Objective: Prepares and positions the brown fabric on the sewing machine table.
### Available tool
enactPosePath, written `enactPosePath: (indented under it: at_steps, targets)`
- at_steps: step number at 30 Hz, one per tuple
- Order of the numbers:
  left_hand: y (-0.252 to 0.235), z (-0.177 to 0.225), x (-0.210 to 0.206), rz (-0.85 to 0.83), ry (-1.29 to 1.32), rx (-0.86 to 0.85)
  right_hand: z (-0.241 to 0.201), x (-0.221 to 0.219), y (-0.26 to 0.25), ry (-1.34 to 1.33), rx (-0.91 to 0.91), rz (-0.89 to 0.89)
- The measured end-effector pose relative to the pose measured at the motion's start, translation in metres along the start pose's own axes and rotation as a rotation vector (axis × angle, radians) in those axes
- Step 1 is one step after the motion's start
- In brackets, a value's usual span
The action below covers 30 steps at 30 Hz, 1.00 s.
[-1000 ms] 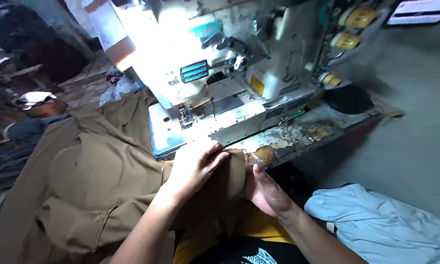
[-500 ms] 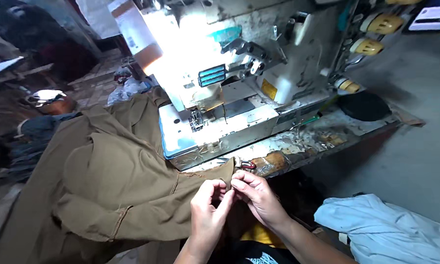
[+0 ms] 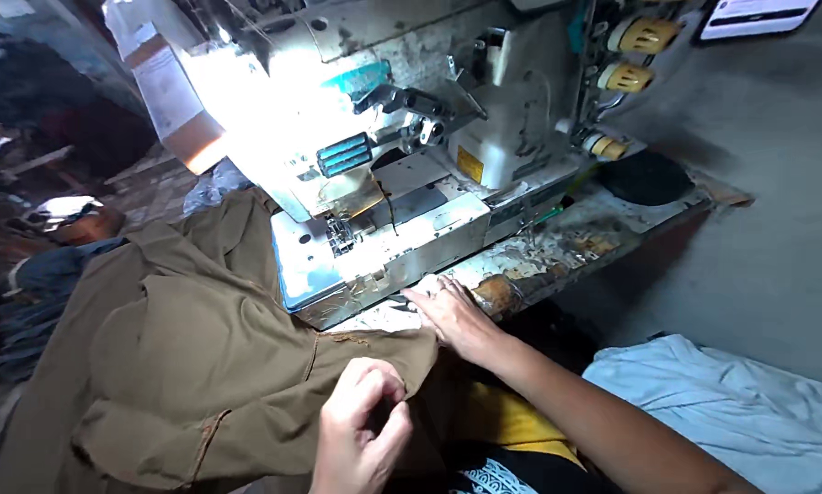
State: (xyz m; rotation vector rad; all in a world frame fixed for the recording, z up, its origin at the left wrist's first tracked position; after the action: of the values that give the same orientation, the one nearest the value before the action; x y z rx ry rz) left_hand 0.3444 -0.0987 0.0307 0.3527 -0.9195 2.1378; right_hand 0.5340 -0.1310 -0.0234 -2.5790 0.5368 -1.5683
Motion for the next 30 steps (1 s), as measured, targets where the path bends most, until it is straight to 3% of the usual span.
enactPosePath:
  at_steps: [3, 7, 9, 12, 16, 20, 24, 30]
  targets:
    - [-0.003, 0.006, 0.006, 0.048, 0.063, -0.014, 0.010, -0.008, 0.006, -0.096, 0.041, 0.217]
    - [0.003, -0.027, -0.040, -0.208, -0.225, 0.053, 0.019, 0.003, 0.020, -0.310, 0.004, 0.388]
    - [0.003, -0.031, -0.049, -0.225, -0.305, 0.018, 0.029, 0.020, 0.034, -0.457, -0.061, 0.566]
    - [-0.010, -0.031, -0.051, -0.117, -0.335, -0.064, 0.058, 0.054, 0.059, -0.903, -0.185, 0.733]
    - [-0.016, -0.051, -0.065, -0.233, -0.433, -0.107, 0.077, 0.082, 0.081, -1.465, -0.242, 0.847]
    - [-0.008, -0.058, -0.064, -0.298, -0.430, -0.252, 0.071, 0.066, 0.107, -1.487, -0.314, 0.795]
    - [-0.013, -0.059, -0.055, -0.433, -0.323, -0.256, 0.071, 0.050, 0.114, -1.479, -0.364, 0.757]
    - [-0.014, -0.059, -0.054, -0.470, -0.337, -0.287, 0.067, 0.056, 0.115, -1.451, -0.338, 0.769]
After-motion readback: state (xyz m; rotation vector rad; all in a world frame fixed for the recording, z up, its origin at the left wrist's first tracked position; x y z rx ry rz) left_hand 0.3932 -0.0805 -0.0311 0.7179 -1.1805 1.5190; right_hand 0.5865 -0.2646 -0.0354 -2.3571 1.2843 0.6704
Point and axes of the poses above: each hand's wrist, its own y-axis away from the middle knuckle, its own x-axis out of the back of the hand, z = x × y, the point moved 5 cm from there along -y, towards the middle knuckle, and after that the axes turned 1 degree about -x, right-handed, at the moved point
